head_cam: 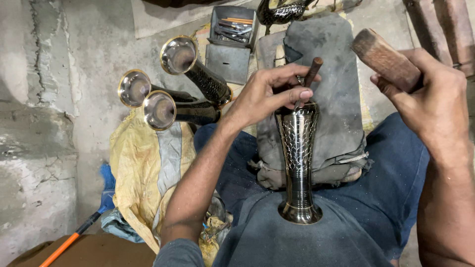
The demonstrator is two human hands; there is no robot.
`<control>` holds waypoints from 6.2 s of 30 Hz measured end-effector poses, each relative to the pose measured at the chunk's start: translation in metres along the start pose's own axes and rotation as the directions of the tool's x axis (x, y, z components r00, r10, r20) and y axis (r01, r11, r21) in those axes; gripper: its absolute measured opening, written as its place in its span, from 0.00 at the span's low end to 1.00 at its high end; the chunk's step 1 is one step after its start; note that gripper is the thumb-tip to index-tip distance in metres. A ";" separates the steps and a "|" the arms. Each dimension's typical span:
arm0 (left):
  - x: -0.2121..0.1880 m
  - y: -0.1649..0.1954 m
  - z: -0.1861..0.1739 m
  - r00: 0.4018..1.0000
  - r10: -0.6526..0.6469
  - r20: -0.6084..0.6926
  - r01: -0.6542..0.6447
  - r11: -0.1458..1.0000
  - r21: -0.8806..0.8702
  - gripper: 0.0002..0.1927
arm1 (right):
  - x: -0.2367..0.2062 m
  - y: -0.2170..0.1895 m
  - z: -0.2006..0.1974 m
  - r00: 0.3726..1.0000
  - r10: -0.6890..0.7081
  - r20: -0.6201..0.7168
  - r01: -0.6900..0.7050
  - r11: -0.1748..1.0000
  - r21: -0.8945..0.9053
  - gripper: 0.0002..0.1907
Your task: The person uses a chisel and hammer to engrave a decorative pattern on a metal vase. They hold the vase steady with one hand while striking the chisel with the other, rotating the vase to work on different sections.
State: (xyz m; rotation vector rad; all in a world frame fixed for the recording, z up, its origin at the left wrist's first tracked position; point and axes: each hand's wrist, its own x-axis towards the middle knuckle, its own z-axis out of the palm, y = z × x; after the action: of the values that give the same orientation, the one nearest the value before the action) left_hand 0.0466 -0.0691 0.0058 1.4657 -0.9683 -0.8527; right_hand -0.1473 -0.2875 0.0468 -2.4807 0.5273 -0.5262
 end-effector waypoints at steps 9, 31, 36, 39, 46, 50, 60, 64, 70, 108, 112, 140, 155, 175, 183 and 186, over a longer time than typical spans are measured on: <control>0.004 -0.002 -0.004 0.989 0.116 0.095 -0.119 0.992 0.036 0.22 | 0.006 0.002 0.004 0.999 0.004 -0.051 -0.001 0.999 0.045 0.19; -0.020 -0.012 0.022 0.944 -0.008 -0.329 -0.009 0.999 -0.051 0.25 | 0.079 -0.006 0.010 0.903 -0.223 0.366 0.331 0.905 -0.265 0.17; -0.022 -0.008 0.016 0.973 0.014 -0.231 -0.018 1.000 -0.016 0.23 | 0.063 -0.013 0.003 0.878 -0.393 0.274 0.467 0.832 -0.300 0.20; -0.021 -0.005 0.011 0.985 0.045 -0.166 -0.037 0.998 0.050 0.24 | 0.047 -0.014 0.001 0.976 0.023 0.215 0.010 0.988 -0.152 0.16; -0.020 -0.006 0.004 0.986 0.165 -0.034 -0.149 0.948 0.280 0.22 | 0.021 -0.014 -0.004 0.970 -0.235 0.063 0.239 0.969 -0.057 0.16; -0.019 -0.008 0.005 0.983 0.185 0.005 -0.175 0.921 0.348 0.19 | 0.018 -0.014 -0.002 0.983 -0.166 0.081 0.168 0.985 -0.025 0.16; -0.029 -0.015 -0.002 0.901 0.079 -0.427 -0.110 0.993 -0.049 0.18 | 0.036 -0.038 0.055 0.940 -0.014 0.341 -0.073 0.968 0.241 0.35; -0.030 -0.010 0.005 0.829 -0.001 -0.559 -0.062 0.994 -0.093 0.19 | 0.034 -0.006 0.100 0.948 -0.120 0.294 -0.018 0.903 0.429 0.27; -0.012 0.008 0.023 0.959 -0.013 -0.283 0.036 0.996 0.076 0.23 | 0.029 0.026 0.113 0.871 0.053 0.488 -0.383 0.694 0.609 0.20; -0.006 0.017 0.032 0.960 -0.091 -0.264 0.175 0.932 0.317 0.21 | 0.056 0.039 0.030 0.933 -0.039 0.359 0.028 0.999 0.037 0.17; -0.010 0.014 0.032 0.972 -0.011 -0.234 0.105 0.913 0.394 0.22 | 0.050 0.034 0.023 0.947 -0.193 0.255 0.195 0.981 0.018 0.19; 0.008 0.029 0.024 0.987 0.056 0.150 -0.131 0.818 0.561 0.22 | -0.042 0.039 0.036 0.994 0.075 -0.074 -0.065 0.990 0.125 0.10; 0.015 0.029 0.003 0.990 -0.070 0.125 0.037 0.967 0.252 0.23 | -0.022 0.039 0.035 0.990 0.108 -0.095 -0.091 0.982 0.168 0.18; -0.010 0.020 0.021 0.975 -0.018 -0.220 0.083 0.954 0.289 0.24 | 0.063 0.038 0.021 0.893 -0.290 0.344 0.353 0.926 -0.135 0.27; -0.017 0.015 0.024 0.967 -0.037 -0.252 0.076 0.986 0.148 0.24 | 0.063 0.014 0.016 0.955 -0.089 0.281 0.097 0.995 -0.017 0.19; -0.017 0.016 0.024 0.970 -0.034 -0.242 0.077 0.983 0.168 0.24 | 0.056 0.010 0.011 0.944 -0.235 0.230 0.276 0.947 -0.165 0.21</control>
State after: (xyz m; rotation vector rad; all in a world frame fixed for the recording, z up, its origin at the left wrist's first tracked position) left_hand 0.0164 -0.0638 0.0186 1.7111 -0.8409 -0.6242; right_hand -0.0978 -0.3169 0.0468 -2.7727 0.1788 -0.3179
